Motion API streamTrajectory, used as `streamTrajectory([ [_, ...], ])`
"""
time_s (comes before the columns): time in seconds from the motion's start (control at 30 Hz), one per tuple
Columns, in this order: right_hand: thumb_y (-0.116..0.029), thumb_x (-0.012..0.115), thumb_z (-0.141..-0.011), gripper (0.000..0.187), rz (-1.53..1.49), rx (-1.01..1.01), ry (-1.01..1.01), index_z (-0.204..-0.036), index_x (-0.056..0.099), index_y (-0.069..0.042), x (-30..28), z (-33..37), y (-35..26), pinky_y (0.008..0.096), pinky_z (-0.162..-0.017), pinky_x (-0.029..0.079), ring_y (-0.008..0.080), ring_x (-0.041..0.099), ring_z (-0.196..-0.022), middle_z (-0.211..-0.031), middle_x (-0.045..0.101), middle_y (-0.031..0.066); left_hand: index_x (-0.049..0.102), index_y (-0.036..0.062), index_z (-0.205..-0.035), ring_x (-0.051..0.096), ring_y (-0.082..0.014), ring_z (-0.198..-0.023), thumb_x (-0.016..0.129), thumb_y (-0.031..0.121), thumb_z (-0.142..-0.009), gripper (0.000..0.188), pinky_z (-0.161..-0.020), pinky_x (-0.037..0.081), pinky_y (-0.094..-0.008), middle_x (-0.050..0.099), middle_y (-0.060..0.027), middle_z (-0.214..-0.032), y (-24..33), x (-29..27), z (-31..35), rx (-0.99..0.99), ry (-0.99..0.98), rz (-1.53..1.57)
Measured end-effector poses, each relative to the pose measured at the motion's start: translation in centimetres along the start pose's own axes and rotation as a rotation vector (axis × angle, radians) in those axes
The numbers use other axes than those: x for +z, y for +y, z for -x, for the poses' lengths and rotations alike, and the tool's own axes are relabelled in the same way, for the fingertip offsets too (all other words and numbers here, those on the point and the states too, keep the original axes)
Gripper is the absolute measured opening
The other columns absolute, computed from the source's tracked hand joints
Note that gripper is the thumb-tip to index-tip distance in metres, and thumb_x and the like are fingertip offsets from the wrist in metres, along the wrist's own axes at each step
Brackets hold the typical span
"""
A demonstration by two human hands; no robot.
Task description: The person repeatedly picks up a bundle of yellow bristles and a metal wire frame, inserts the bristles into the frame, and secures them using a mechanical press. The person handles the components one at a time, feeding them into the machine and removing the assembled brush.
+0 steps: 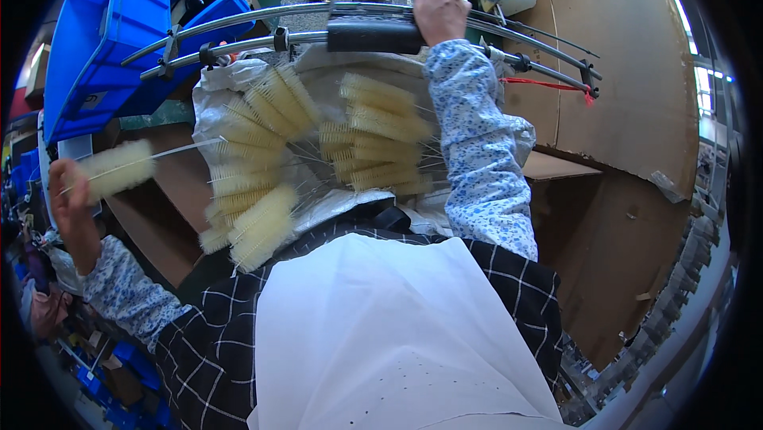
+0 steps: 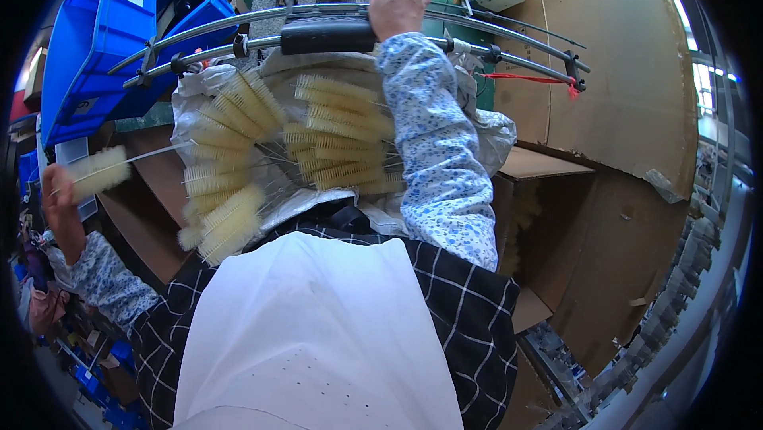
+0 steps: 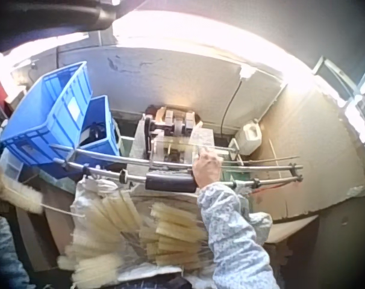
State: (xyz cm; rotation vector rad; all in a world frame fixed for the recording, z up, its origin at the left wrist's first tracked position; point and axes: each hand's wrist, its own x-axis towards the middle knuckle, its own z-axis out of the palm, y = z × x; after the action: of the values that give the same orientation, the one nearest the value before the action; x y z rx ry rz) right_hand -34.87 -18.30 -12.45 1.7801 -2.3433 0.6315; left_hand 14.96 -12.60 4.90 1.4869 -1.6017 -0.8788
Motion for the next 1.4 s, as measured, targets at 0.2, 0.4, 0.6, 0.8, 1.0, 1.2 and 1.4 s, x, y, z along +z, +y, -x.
streamTrajectory([
  [0.2, -0.012, 0.043, -0.079, 0.028, 0.009, -0.023, 0.054, -0.104, 0.054, -0.004, 1.5, 0.1, -4.7, 0.0411, -0.080, 0.036, 0.0230, 0.055, -0.089, -0.096, 0.057, 0.0082, 0.040, 0.0002, -0.113, 0.046, -0.0208, -0.098, 0.048, 0.015, -0.079, 0.039, -0.086, 0.037, -0.0324, 0.046, -0.0108, -0.105, 0.3, -0.5, -1.0, 0.082, 0.142, 0.304],
  [0.4, -0.016, 0.047, -0.078, 0.026, 0.007, -0.017, -0.061, -0.101, 0.056, -0.008, 0.5, -0.1, -1.9, 0.0426, -0.078, 0.038, 0.0228, 0.055, -0.091, -0.096, 0.058, 0.0070, 0.040, 0.0018, -0.115, 0.044, -0.0224, -0.105, 0.047, 0.015, -0.080, 0.038, -0.090, 0.034, -0.0355, 0.046, -0.0120, -0.111, -1.2, 0.9, -0.7, 0.033, 0.053, 0.479],
  [0.6, -0.021, 0.050, -0.075, 0.028, 0.039, -0.026, 0.015, -0.101, 0.058, -0.014, -1.0, -0.2, 6.7, 0.0449, -0.075, 0.041, 0.0241, 0.057, -0.088, -0.096, 0.059, 0.0060, 0.039, 0.0021, -0.115, 0.046, -0.0227, -0.103, 0.047, 0.018, -0.081, 0.039, -0.087, 0.037, -0.0369, 0.047, -0.0119, -0.108, -1.5, 1.2, -0.2, -0.001, 0.041, 0.564],
  [0.8, -0.027, 0.048, -0.078, 0.029, 0.027, 0.038, -0.185, -0.103, 0.058, -0.016, -2.3, -4.4, 10.9, 0.0383, -0.079, 0.043, 0.0290, 0.056, -0.091, -0.099, 0.058, 0.0110, 0.033, 0.0033, -0.123, 0.043, -0.0222, -0.109, 0.045, 0.020, -0.081, 0.047, -0.094, 0.032, -0.0371, 0.044, -0.0114, -0.116, -0.7, 5.1, -0.8, -0.049, -0.072, 0.525],
  [1.0, -0.022, 0.043, -0.084, 0.028, -0.052, -0.033, -0.507, -0.109, 0.056, -0.020, -5.9, -4.3, 13.5, 0.0338, -0.080, 0.042, 0.0281, 0.054, -0.095, -0.104, 0.057, 0.0097, 0.039, 0.0026, -0.115, 0.049, -0.0134, -0.089, 0.048, 0.019, -0.080, 0.039, -0.073, 0.041, -0.0266, 0.049, -0.0074, -0.100, 2.2, 10.6, -1.5, 0.003, -0.367, 0.539],
  [1.2, -0.023, 0.053, -0.083, 0.043, -0.654, 0.003, -0.914, -0.121, 0.043, -0.006, -17.8, 4.3, 6.2, 0.0273, -0.079, 0.043, 0.0159, 0.050, -0.096, -0.103, 0.054, 0.0071, 0.043, 0.0031, -0.105, 0.049, -0.0104, -0.084, 0.053, 0.012, -0.079, 0.030, -0.070, 0.043, -0.0239, 0.048, -0.0047, -0.093, 3.2, 15.4, -1.6, 0.190, -0.753, 0.561],
  [1.4, -0.022, 0.052, -0.084, 0.038, -1.034, -0.186, -1.129, -0.114, 0.044, -0.001, -15.1, 9.4, -7.4, 0.0287, -0.084, 0.040, 0.0173, 0.050, -0.096, -0.103, 0.053, 0.0098, 0.043, 0.0041, -0.103, 0.050, -0.0106, -0.083, 0.059, 0.001, -0.075, 0.033, -0.074, 0.043, -0.0223, 0.047, -0.0038, -0.091, 5.0, 20.7, 1.7, 0.457, -0.768, 0.347],
])
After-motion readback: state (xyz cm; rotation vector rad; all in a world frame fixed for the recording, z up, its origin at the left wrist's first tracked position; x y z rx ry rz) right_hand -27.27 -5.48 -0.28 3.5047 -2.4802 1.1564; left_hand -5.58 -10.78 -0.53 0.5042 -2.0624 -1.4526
